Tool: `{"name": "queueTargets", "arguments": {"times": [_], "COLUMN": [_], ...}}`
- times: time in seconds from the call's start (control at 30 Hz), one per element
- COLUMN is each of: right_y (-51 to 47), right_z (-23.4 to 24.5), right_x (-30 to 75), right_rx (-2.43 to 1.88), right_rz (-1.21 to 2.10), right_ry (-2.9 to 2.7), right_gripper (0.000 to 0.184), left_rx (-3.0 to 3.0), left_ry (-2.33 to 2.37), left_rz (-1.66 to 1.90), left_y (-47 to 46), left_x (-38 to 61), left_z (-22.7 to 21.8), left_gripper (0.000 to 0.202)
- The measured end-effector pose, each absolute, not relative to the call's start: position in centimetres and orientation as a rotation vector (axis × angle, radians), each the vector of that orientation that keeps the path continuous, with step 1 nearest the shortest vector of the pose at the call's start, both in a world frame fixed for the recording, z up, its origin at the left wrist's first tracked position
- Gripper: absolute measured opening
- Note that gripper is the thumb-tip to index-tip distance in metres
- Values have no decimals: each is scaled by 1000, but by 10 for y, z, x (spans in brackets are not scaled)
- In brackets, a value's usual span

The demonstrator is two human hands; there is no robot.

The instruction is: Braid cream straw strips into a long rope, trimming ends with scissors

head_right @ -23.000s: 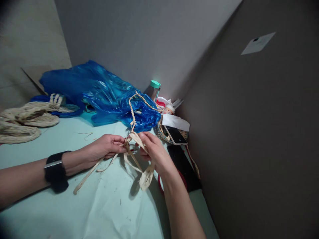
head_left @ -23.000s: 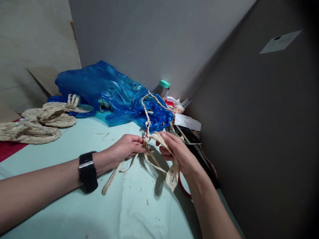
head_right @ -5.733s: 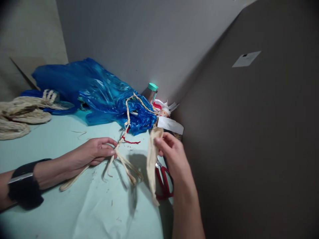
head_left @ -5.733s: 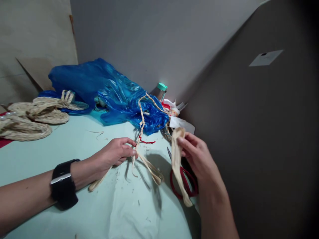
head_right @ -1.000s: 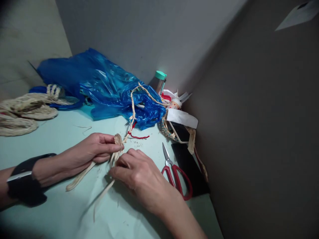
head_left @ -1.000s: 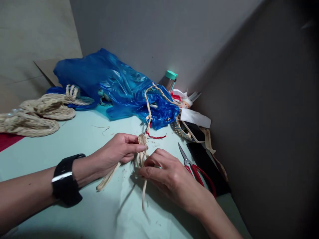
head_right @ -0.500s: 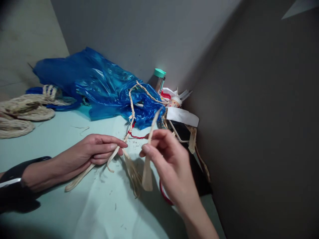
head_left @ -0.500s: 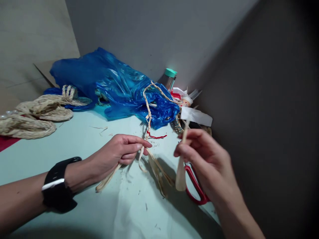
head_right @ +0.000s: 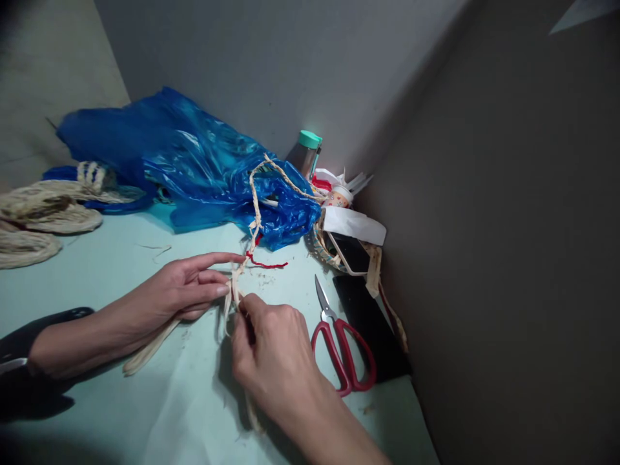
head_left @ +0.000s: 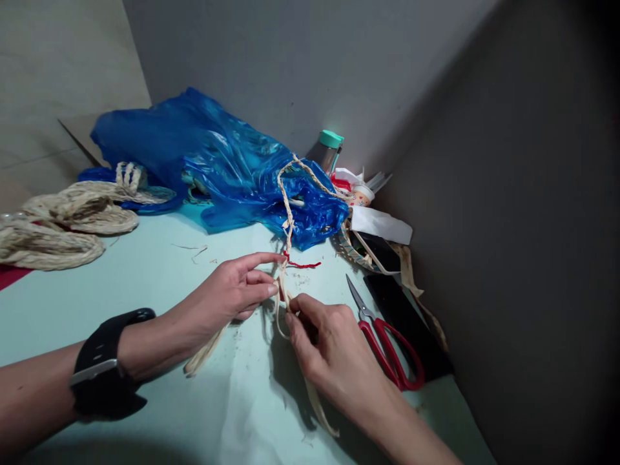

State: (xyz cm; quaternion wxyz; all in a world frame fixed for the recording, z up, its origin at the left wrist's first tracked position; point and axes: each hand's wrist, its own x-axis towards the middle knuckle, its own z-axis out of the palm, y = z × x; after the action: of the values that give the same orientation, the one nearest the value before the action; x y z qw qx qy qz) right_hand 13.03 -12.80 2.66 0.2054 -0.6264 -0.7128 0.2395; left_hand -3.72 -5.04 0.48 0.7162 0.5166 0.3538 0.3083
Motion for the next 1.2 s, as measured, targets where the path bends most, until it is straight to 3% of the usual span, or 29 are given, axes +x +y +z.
{"name": "queueTargets", "arguments": {"times": [0.57,0.83,1.0,1.2], "right_y": [-133,-133,-121,-107], "right_z": [26,32,37,22], "right_x": [125,129,138,134], "right_rx": [-1829,-1811,-1724,-1489], "right_rz": [572,603,500,1012], "right_ry": [-2155,-2187,-1885,-1749], "right_gripper": [19,23,29,27], "left_rx": [1138,1105,1092,1056], "left_ry": [818,818,786,749], "left_rz": [669,670,648,643], "left_y": [-50,-51,-50,-48], "left_x": [-35,-36,-37,-38], "left_z": [2,4,5,3], "left_gripper": [52,41,36,31]}}
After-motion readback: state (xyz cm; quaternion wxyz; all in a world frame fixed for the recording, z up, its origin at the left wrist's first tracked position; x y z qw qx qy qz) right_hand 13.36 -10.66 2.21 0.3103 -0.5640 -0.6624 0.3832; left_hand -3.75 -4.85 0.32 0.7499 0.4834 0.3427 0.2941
